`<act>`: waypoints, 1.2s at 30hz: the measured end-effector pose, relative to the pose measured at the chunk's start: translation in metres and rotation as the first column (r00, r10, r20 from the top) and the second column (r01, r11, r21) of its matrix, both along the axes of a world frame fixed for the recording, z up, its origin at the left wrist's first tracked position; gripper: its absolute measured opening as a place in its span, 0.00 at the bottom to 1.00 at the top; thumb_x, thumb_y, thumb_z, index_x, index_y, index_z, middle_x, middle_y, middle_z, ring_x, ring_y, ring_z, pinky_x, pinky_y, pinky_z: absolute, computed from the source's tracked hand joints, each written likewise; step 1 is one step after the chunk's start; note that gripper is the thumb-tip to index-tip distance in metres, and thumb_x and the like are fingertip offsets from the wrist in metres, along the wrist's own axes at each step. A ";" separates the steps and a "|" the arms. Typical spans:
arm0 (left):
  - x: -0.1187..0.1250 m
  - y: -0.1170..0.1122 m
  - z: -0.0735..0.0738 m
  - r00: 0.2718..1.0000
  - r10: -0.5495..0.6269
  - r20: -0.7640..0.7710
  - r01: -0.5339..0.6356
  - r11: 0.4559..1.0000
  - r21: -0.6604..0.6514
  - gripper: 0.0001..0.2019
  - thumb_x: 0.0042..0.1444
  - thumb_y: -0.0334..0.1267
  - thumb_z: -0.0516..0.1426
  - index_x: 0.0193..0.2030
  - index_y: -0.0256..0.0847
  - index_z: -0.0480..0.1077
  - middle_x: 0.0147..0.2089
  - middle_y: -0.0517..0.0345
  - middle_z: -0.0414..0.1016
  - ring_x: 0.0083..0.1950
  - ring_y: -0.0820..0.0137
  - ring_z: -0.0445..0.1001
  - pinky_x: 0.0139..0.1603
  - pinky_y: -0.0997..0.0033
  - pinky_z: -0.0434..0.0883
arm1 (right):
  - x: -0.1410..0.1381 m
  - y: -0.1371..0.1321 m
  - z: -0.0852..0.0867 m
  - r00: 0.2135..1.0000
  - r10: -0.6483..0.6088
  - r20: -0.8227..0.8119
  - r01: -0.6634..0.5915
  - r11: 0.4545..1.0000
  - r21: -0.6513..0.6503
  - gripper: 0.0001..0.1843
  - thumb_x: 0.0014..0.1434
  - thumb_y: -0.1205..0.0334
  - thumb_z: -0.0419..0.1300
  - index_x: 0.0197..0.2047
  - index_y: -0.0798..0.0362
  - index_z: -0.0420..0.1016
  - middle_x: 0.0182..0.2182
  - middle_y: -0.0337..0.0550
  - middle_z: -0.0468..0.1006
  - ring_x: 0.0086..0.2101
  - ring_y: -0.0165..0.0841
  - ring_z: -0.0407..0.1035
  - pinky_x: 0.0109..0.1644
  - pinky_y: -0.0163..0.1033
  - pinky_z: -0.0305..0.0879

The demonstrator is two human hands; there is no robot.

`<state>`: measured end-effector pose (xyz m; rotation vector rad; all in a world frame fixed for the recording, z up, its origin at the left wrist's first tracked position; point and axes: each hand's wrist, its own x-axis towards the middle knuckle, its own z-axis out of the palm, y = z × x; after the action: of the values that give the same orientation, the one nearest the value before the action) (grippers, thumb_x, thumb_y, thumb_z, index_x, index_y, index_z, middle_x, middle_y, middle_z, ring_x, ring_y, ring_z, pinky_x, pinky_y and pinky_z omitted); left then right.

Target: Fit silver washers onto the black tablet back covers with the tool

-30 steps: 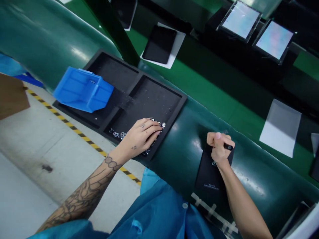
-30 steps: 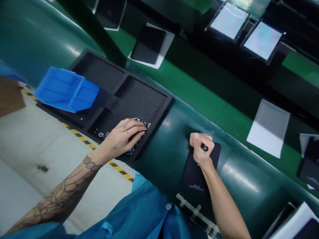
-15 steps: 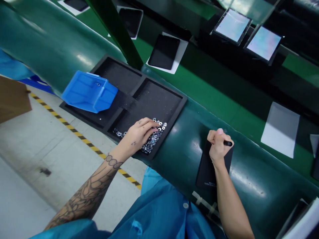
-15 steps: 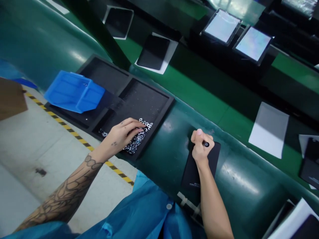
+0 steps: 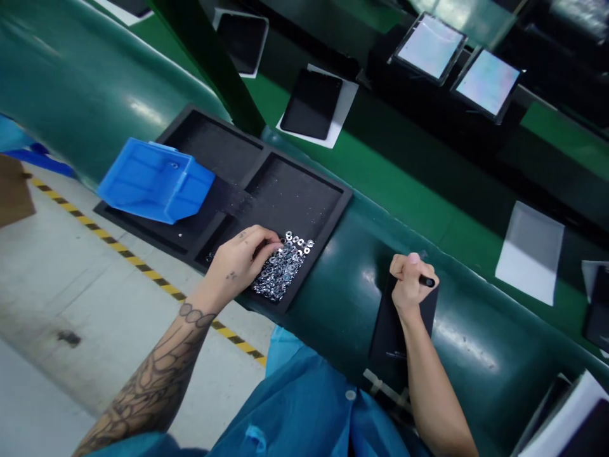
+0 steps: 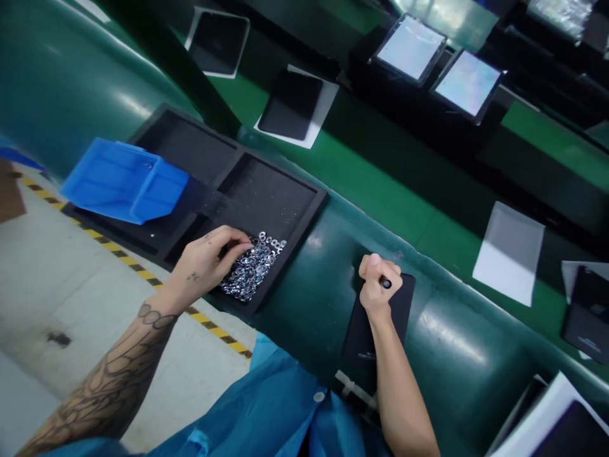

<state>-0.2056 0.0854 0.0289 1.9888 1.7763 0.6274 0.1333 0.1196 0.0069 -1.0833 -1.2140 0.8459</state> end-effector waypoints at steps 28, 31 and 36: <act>-0.005 -0.019 -0.008 0.967 0.241 -0.088 -0.210 0.941 0.265 0.23 0.72 0.56 0.56 0.42 0.36 0.78 0.56 0.49 0.78 0.65 0.50 0.74 0.72 0.33 0.60 | 0.207 -0.191 0.004 0.804 -0.296 -0.516 -0.099 0.789 -0.606 0.16 0.69 0.47 0.66 0.41 0.51 0.84 0.40 0.45 0.84 0.18 0.17 0.48 0.13 0.24 0.44; -0.012 -0.015 -0.011 0.963 0.208 -0.171 -0.183 0.971 0.154 0.23 0.71 0.55 0.53 0.38 0.37 0.77 0.49 0.51 0.77 0.60 0.50 0.75 0.71 0.32 0.61 | 0.192 -0.214 0.006 0.868 -0.296 -0.398 -0.054 0.741 -0.669 0.18 0.70 0.44 0.65 0.48 0.49 0.85 0.55 0.54 0.85 0.18 0.18 0.48 0.13 0.28 0.42; -0.028 -0.001 -0.023 0.948 0.196 -0.250 -0.201 0.979 0.005 0.21 0.63 0.56 0.54 0.33 0.40 0.77 0.47 0.51 0.75 0.58 0.50 0.72 0.70 0.36 0.67 | 0.161 -0.203 0.014 0.965 -0.171 -0.200 -0.024 0.699 -0.714 0.29 0.69 0.38 0.64 0.60 0.53 0.83 0.22 0.38 0.74 0.16 0.23 0.47 0.16 0.32 0.44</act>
<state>-0.2332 0.0845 0.0055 1.9612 2.1440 0.4307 0.2946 -0.0834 0.0204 -1.5721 -0.5988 1.4103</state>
